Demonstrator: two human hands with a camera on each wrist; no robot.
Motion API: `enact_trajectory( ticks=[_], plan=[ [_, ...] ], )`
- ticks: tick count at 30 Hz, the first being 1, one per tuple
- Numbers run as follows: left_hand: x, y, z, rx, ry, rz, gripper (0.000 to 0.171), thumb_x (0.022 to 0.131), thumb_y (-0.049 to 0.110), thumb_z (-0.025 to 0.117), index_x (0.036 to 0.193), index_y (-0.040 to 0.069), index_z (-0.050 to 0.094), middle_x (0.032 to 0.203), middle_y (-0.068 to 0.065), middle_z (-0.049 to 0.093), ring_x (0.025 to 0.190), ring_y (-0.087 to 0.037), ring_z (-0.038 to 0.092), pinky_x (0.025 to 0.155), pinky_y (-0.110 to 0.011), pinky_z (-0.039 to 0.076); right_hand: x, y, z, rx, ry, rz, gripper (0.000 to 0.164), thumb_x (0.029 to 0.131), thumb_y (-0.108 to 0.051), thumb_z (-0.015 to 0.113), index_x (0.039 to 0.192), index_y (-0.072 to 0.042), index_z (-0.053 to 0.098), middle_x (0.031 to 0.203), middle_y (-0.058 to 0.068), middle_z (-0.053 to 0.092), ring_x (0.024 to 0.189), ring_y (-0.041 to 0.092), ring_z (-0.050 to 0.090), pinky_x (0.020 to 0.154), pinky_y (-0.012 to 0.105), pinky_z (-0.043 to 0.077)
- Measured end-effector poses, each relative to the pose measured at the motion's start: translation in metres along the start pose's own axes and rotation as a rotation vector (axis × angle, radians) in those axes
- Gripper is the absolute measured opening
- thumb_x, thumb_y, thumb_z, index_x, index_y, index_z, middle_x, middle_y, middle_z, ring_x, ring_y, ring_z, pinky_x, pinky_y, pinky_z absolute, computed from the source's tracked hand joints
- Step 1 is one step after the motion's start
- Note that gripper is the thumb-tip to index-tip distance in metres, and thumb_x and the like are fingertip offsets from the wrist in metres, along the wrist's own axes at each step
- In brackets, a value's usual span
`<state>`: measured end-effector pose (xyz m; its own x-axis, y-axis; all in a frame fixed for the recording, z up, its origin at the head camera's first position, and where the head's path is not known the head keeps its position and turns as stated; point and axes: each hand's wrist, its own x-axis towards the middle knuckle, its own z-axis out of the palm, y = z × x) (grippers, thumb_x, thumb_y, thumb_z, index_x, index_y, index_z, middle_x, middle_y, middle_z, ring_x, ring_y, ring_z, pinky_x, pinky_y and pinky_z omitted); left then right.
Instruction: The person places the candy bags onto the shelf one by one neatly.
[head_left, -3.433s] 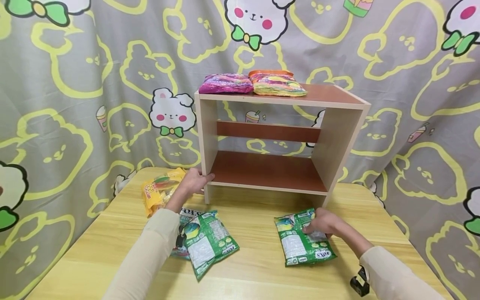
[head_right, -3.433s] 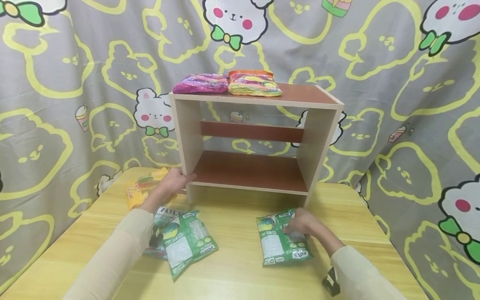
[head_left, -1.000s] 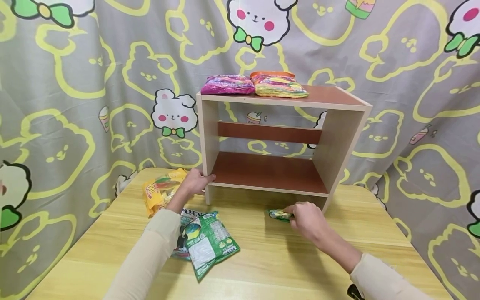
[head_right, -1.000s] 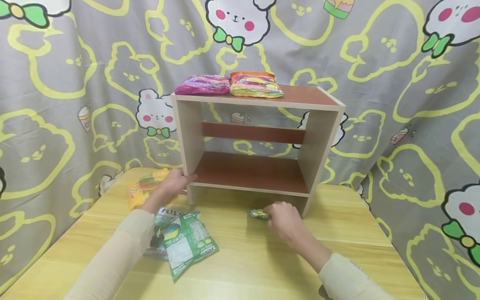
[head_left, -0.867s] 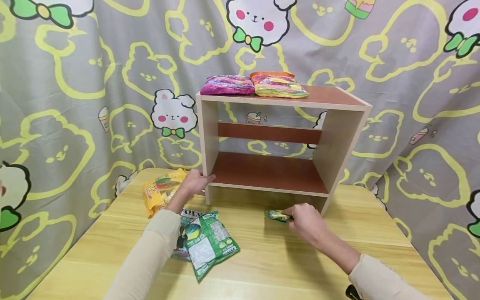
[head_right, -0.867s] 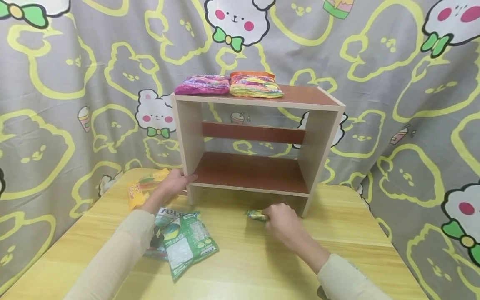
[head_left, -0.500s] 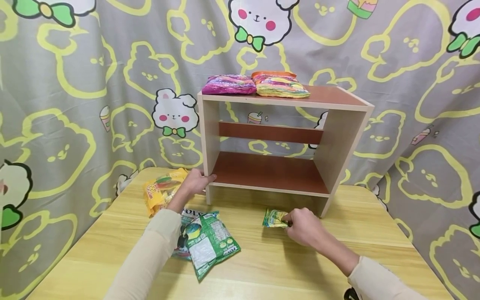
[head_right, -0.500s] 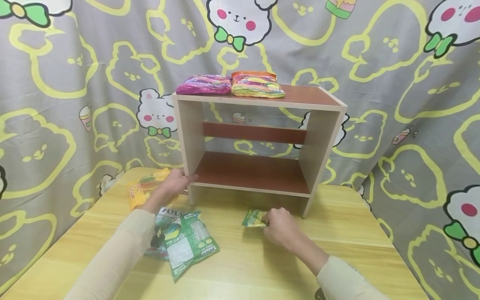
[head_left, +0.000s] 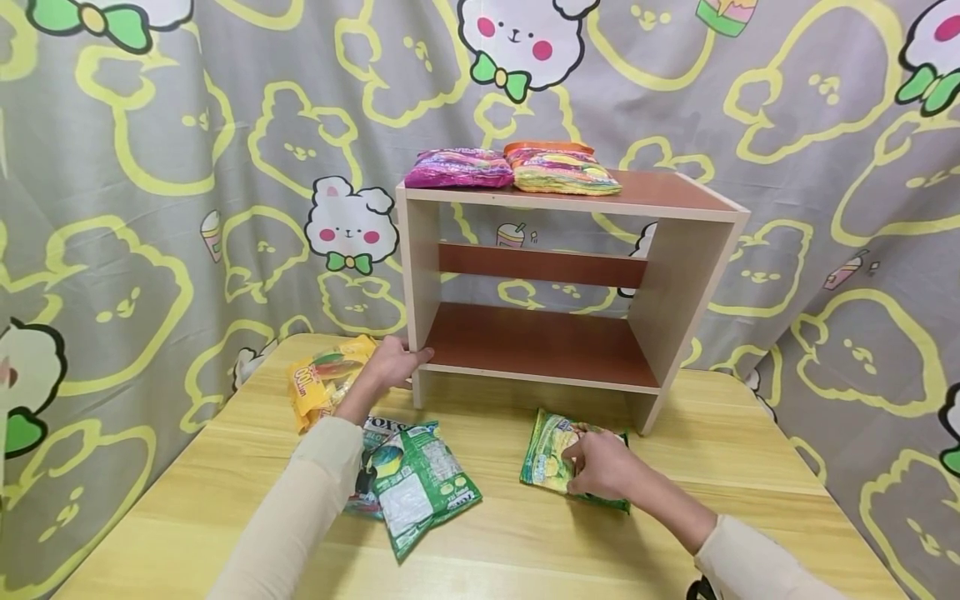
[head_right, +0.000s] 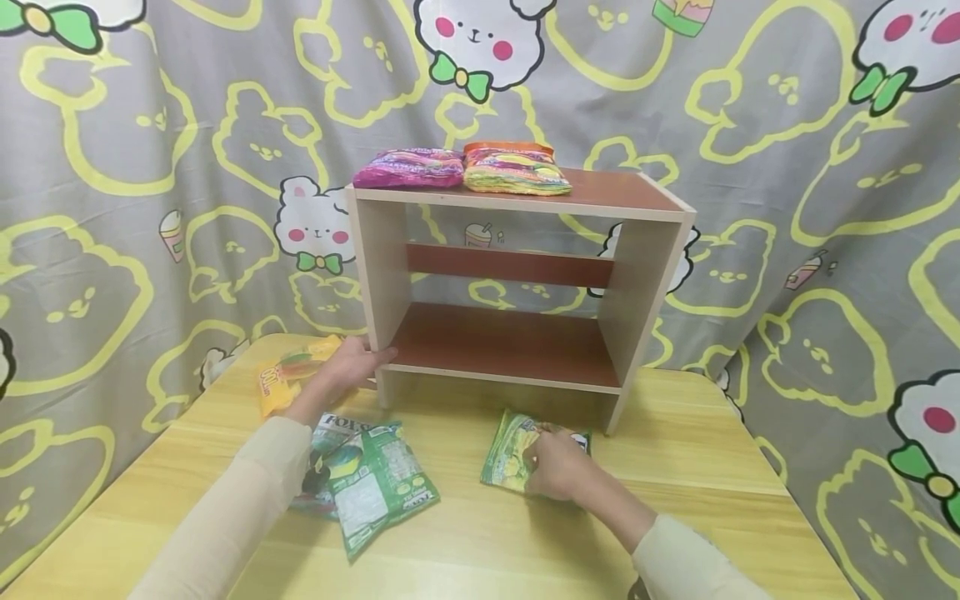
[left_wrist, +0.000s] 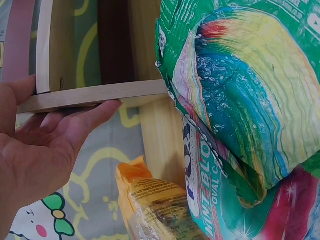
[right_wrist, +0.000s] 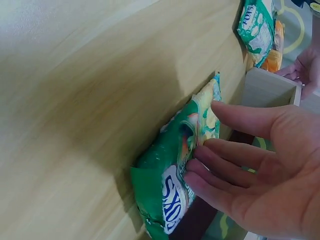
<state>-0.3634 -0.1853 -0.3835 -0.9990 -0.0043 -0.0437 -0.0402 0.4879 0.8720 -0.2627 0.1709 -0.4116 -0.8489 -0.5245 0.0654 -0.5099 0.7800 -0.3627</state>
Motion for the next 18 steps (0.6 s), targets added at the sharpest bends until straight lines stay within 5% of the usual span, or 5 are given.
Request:
enact_trajectory(
  ticks=[2, 5, 10, 13, 18],
  plan=[
    [0.000, 0.000, 0.000, 0.000, 0.000, 0.002, 0.043, 0.101, 0.029, 0.061, 0.128, -0.005, 0.063, 0.127, -0.024, 0.061, 0.120, -0.037, 0.060, 0.080, -0.043, 0.063, 0.001, 0.000, 0.000, 0.003, -0.002, -0.005, 0.046, 0.076, -0.004, 0.079, 0.060, -0.021, 0.039, 0.053, -0.014, 0.033, 0.051, 0.003, 0.028, 0.079, 0.042, 0.049],
    [0.000, 0.000, 0.000, -0.005, 0.000, -0.001, 0.044, 0.101, 0.029, 0.062, 0.129, -0.004, 0.062, 0.129, -0.024, 0.061, 0.121, -0.037, 0.060, 0.081, -0.043, 0.063, 0.002, -0.001, -0.001, 0.028, -0.014, 0.033, 0.039, 0.083, -0.006, 0.075, 0.060, -0.018, 0.046, 0.052, -0.011, 0.036, 0.051, 0.005, 0.026, 0.061, 0.027, 0.032],
    [0.001, -0.001, 0.000, 0.008, 0.004, 0.005, 0.044, 0.101, 0.029, 0.061, 0.128, -0.005, 0.063, 0.127, -0.025, 0.061, 0.119, -0.037, 0.061, 0.080, -0.042, 0.063, 0.004, -0.004, -0.005, 0.022, 0.055, 0.137, 0.012, 0.089, -0.009, 0.071, 0.078, -0.008, 0.073, 0.066, 0.001, 0.067, 0.048, 0.006, 0.046, 0.056, 0.027, 0.046],
    [0.001, -0.001, 0.000, 0.013, 0.003, 0.008, 0.044, 0.101, 0.029, 0.061, 0.128, -0.005, 0.063, 0.126, -0.024, 0.061, 0.119, -0.038, 0.061, 0.079, -0.041, 0.064, 0.007, -0.004, -0.008, -0.032, 0.098, 0.204, 0.021, 0.093, -0.012, 0.070, 0.074, -0.003, 0.068, 0.064, 0.004, 0.063, 0.047, 0.010, 0.043, 0.054, 0.029, 0.044],
    [0.000, -0.001, 0.000, 0.014, 0.011, 0.012, 0.044, 0.101, 0.029, 0.061, 0.129, -0.005, 0.062, 0.126, -0.024, 0.061, 0.120, -0.040, 0.061, 0.081, -0.043, 0.063, 0.012, -0.004, -0.011, -0.147, 0.066, 0.302, 0.044, 0.100, -0.027, 0.066, 0.064, -0.010, 0.046, 0.057, 0.001, 0.036, 0.049, 0.015, 0.037, 0.049, 0.027, 0.030]
  ],
)
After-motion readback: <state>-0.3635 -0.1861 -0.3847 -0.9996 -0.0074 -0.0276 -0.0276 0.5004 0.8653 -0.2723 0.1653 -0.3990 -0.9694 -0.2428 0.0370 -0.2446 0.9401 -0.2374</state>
